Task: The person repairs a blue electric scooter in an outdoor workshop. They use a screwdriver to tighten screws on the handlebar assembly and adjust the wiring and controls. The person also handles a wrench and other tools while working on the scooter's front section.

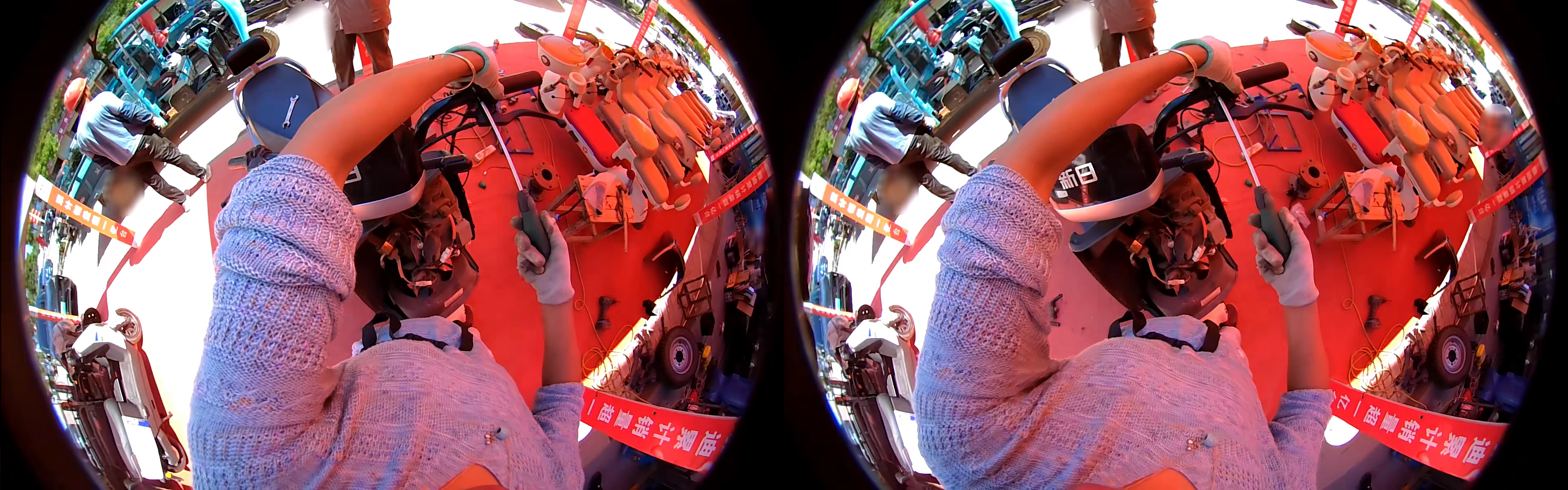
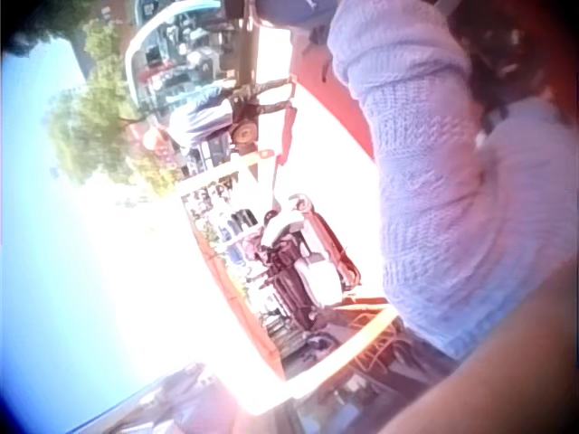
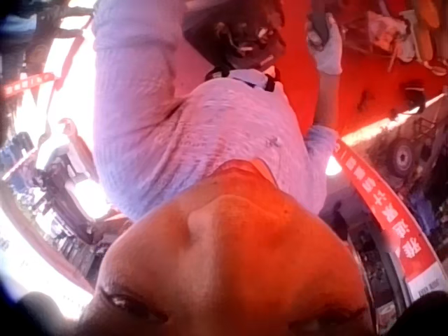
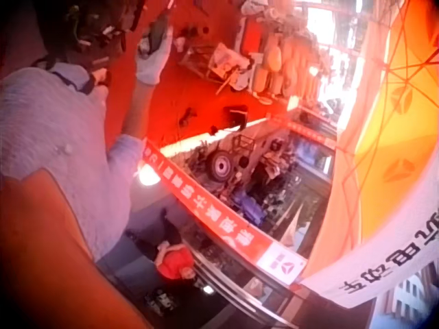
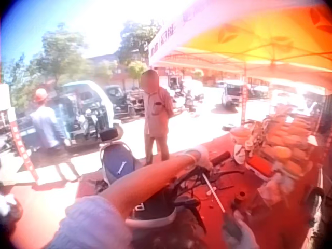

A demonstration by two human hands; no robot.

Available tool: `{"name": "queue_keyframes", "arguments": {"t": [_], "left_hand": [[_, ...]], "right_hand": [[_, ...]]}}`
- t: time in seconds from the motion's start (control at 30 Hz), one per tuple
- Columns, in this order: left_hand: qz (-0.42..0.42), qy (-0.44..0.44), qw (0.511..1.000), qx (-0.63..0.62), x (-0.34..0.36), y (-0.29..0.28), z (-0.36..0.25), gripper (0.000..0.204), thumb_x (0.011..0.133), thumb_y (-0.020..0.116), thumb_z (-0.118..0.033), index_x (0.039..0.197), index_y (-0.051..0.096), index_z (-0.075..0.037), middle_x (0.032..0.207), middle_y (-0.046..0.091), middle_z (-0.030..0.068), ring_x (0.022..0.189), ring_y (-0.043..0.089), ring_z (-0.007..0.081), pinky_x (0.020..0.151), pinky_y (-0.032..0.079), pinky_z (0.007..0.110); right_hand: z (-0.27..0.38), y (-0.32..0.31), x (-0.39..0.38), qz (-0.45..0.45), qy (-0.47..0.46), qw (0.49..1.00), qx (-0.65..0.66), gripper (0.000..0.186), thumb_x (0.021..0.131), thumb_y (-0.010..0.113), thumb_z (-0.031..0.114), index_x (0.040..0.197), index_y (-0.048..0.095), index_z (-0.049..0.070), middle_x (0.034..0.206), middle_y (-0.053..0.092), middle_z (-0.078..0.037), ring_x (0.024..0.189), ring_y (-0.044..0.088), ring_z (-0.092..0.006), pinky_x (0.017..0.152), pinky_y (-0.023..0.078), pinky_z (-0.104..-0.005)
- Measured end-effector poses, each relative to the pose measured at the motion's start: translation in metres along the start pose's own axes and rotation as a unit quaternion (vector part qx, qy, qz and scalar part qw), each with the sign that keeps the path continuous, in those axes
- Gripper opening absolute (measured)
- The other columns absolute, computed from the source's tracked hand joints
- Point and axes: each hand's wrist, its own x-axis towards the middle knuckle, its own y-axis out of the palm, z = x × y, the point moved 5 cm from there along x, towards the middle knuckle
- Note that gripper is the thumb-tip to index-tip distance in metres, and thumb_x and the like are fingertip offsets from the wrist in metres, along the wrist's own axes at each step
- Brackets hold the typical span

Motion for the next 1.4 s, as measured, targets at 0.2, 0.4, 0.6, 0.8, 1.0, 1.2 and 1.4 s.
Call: {"name": "queue_keyframes", "arguments": {"t": [0.2,0.4,0.6,0.8,1.0,1.2,1.4], "left_hand": [[0.043,0.046,0.997,0.054,0.031,0.018,0.015,0.073,0.066,0.065,-0.067,0.098,0.067,-0.001,0.089,0.068,0.0124,0.075,0.066,0.0240,0.066,0.053,0.038],[0.072,0.087,0.993,0.030,0.037,0.024,0.000,0.066,0.071,0.064,-0.060,0.111,0.065,-0.008,0.108,0.064,0.0092,0.090,0.062,0.0233,0.077,0.049,0.040],[0.021,0.052,0.998,0.008,0.062,0.033,0.015,0.061,0.062,0.072,-0.058,0.099,0.070,-0.009,0.092,0.068,0.0069,0.078,0.064,0.0208,0.069,0.052,0.038],[0.016,0.035,0.999,0.010,0.066,0.035,0.016,0.061,0.058,0.074,-0.059,0.095,0.071,-0.011,0.090,0.069,0.0056,0.079,0.065,0.0202,0.069,0.053,0.038],[-0.015,0.045,0.999,0.001,0.051,0.026,0.008,0.059,0.056,0.075,-0.059,0.095,0.072,-0.014,0.090,0.069,0.0046,0.079,0.065,0.0191,0.069,0.053,0.037],[0.004,0.048,0.999,-0.020,0.041,0.021,0.010,0.057,0.058,0.075,-0.056,0.097,0.071,-0.015,0.089,0.069,0.0035,0.079,0.065,0.0187,0.070,0.053,0.037],[0.014,0.073,0.997,-0.016,0.065,0.033,0.008,0.057,0.061,0.074,-0.055,0.100,0.070,-0.014,0.093,0.068,0.0035,0.082,0.064,0.0184,0.072,0.051,0.036]], "right_hand": [[-0.001,-0.017,-0.004,-0.181,-0.215,0.947,-0.156,0.031,0.093,0.047,0.022,0.114,0.051,-0.001,0.091,0.057,-0.009,0.069,0.054,-0.0123,0.057,0.041,-0.0210],[-0.011,-0.015,-0.017,-0.199,-0.331,0.913,-0.134,0.040,0.095,0.047,0.023,0.124,0.046,-0.006,0.101,0.057,-0.010,0.081,0.055,-0.0142,0.070,0.047,-0.0250],[-0.014,-0.046,-0.020,-0.244,-0.264,0.906,-0.224,0.041,0.096,0.048,0.022,0.128,0.045,-0.003,0.097,0.059,-0.008,0.080,0.056,-0.0140,0.067,0.047,-0.0249],[-0.009,-0.008,-0.023,-0.337,-0.322,0.813,-0.350,0.045,0.097,0.043,0.034,0.129,0.048,0.003,0.103,0.056,-0.008,0.077,0.055,-0.0130,0.060,0.042,-0.0224],[-0.007,0.004,-0.025,-0.316,-0.369,0.805,-0.341,0.037,0.099,0.041,0.024,0.127,0.049,0.002,0.104,0.055,-0.010,0.078,0.053,-0.0127,0.058,0.042,-0.0261],[-0.001,0.016,-0.029,-0.323,-0.429,0.649,-0.539,0.038,0.099,0.040,0.028,0.122,0.052,0.000,0.100,0.055,-0.007,0.067,0.050,-0.0108,0.057,0.042,-0.0259],[0.007,0.012,-0.033,-0.384,-0.315,0.743,-0.449,0.037,0.097,0.046,0.030,0.120,0.053,0.001,0.091,0.057,-0.006,0.063,0.048,-0.0100,0.054,0.041,-0.0264]]}}
